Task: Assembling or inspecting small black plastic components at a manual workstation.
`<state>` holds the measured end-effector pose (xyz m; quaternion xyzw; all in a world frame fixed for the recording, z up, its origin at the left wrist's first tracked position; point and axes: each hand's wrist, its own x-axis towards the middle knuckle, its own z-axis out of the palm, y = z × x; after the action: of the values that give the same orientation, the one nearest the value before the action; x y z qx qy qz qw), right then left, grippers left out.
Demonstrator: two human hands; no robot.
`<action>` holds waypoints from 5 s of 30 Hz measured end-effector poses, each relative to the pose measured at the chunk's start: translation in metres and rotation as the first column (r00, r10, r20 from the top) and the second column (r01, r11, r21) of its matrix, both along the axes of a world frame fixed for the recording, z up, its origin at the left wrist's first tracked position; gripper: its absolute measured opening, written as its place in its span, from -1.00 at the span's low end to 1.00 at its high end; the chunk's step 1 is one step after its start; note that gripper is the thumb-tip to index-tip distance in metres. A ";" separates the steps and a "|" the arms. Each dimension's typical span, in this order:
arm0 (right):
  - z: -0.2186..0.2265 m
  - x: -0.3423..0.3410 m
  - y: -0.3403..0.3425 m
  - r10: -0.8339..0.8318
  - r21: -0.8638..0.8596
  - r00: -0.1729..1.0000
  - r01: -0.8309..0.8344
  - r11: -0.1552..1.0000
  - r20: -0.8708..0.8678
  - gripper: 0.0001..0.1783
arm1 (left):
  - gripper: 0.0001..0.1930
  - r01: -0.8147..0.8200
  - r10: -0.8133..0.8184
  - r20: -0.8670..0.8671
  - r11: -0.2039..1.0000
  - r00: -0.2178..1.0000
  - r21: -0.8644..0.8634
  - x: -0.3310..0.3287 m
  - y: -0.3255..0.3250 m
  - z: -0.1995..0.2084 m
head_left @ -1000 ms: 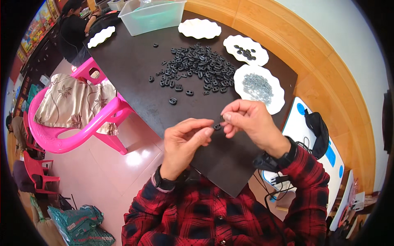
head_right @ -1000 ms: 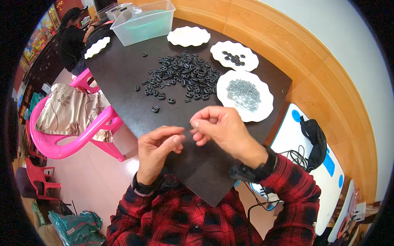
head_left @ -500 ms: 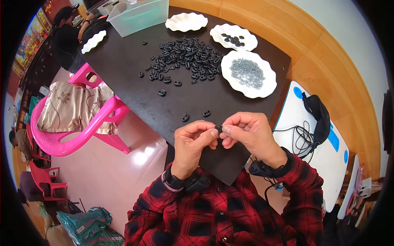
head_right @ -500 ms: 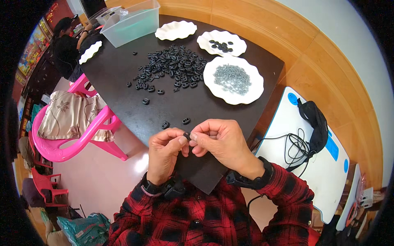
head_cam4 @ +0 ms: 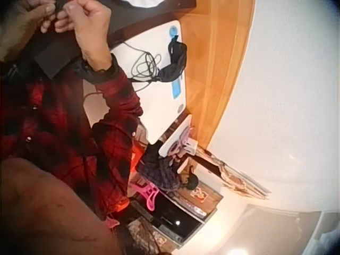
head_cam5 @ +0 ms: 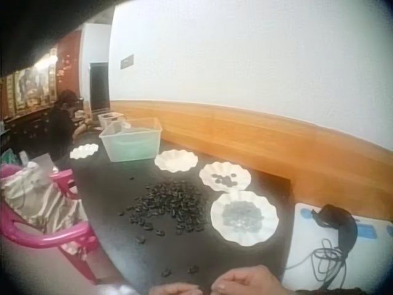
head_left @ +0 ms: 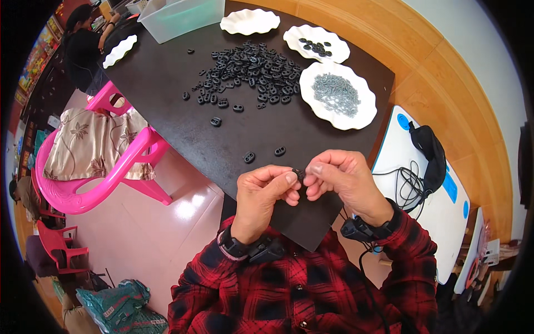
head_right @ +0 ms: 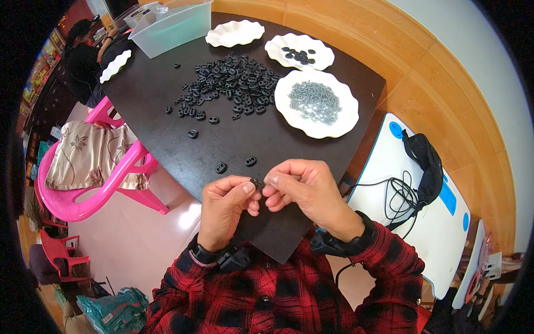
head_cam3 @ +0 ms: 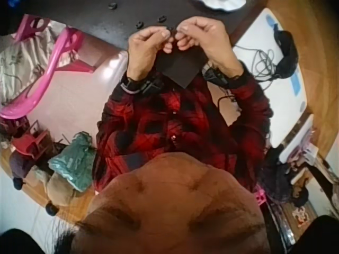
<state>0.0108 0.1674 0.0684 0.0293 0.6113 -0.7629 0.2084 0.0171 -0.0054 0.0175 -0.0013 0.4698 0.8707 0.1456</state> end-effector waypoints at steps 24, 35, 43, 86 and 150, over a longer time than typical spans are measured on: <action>-0.008 -0.007 0.012 0.298 0.472 0.646 0.109 0.875 -0.703 -0.77 | -0.88 0.139 -0.143 0.135 0.989 0.980 0.039 -0.005 0.003 0.006; -0.011 -0.017 0.015 0.421 0.506 0.315 0.271 0.819 -0.851 -0.78 | -0.87 0.172 -0.179 0.134 0.983 0.975 0.063 -0.007 0.002 0.006; -0.004 0.001 0.007 0.022 0.305 0.962 0.065 0.950 -0.273 -0.94 | -0.87 0.085 -0.086 0.044 0.996 0.995 0.038 -0.005 0.012 0.003; -0.003 -0.004 0.020 0.257 0.477 0.753 0.085 0.875 -0.606 -0.92 | -0.88 0.164 -0.163 0.085 0.986 0.983 -0.015 -0.008 0.012 -0.002; -0.014 0.058 0.020 0.097 0.409 0.510 0.547 0.730 -0.855 -0.87 | -0.83 -0.010 -0.061 -0.256 0.963 0.965 -0.268 0.027 0.030 0.019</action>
<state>0.0690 0.1876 0.0549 -0.1820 0.8426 -0.4462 -0.2406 0.0439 0.0248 0.0360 0.1002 0.5977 0.7901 0.0923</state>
